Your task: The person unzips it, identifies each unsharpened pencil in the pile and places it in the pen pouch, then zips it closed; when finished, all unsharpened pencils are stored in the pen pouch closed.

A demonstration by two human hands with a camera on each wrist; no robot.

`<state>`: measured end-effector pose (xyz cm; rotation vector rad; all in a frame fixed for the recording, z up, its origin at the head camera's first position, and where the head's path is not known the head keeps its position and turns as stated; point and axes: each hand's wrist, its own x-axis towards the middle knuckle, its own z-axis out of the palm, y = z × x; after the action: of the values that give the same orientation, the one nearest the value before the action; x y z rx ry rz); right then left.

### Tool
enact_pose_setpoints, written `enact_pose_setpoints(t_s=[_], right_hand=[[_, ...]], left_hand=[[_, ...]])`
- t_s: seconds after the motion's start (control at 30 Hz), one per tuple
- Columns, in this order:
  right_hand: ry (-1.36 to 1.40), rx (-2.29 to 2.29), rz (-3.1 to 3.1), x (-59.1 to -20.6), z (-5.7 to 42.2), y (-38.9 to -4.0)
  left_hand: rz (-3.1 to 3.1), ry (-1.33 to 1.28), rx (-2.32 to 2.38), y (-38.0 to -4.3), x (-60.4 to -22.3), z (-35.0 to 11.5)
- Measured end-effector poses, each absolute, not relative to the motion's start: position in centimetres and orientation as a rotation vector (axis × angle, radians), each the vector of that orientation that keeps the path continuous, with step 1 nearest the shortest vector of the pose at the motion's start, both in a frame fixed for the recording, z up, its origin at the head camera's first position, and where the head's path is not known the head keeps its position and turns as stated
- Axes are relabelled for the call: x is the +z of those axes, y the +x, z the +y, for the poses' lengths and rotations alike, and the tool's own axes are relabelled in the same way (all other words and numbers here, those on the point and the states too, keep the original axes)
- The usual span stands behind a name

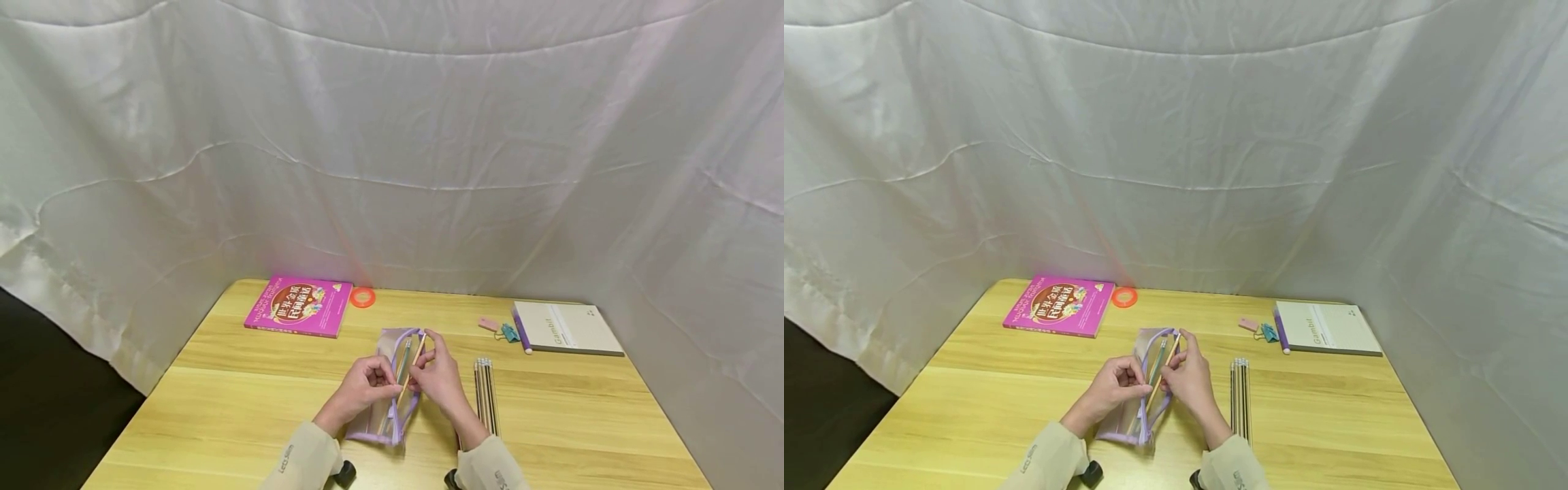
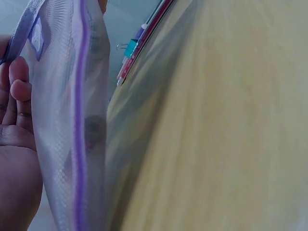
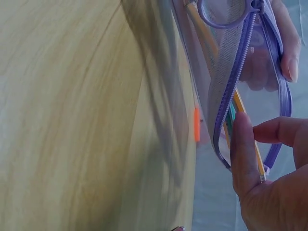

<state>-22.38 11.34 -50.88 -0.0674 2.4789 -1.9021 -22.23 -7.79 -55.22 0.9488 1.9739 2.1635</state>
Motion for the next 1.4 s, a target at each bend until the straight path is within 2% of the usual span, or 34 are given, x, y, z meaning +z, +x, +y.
enact_pose_setpoints(t_s=[0.53, 1.4], right_hand=[[-0.103, -1.835, 2.498, -51.35, 11.12, -22.39], [0.008, -1.901, 2.479, -51.01, 10.67, -21.88]], left_hand=[[2.010, 0.942, 2.137, -22.07, -55.20, -7.44], [2.073, 0.937, 2.082, -21.79, -54.98, -7.48]])
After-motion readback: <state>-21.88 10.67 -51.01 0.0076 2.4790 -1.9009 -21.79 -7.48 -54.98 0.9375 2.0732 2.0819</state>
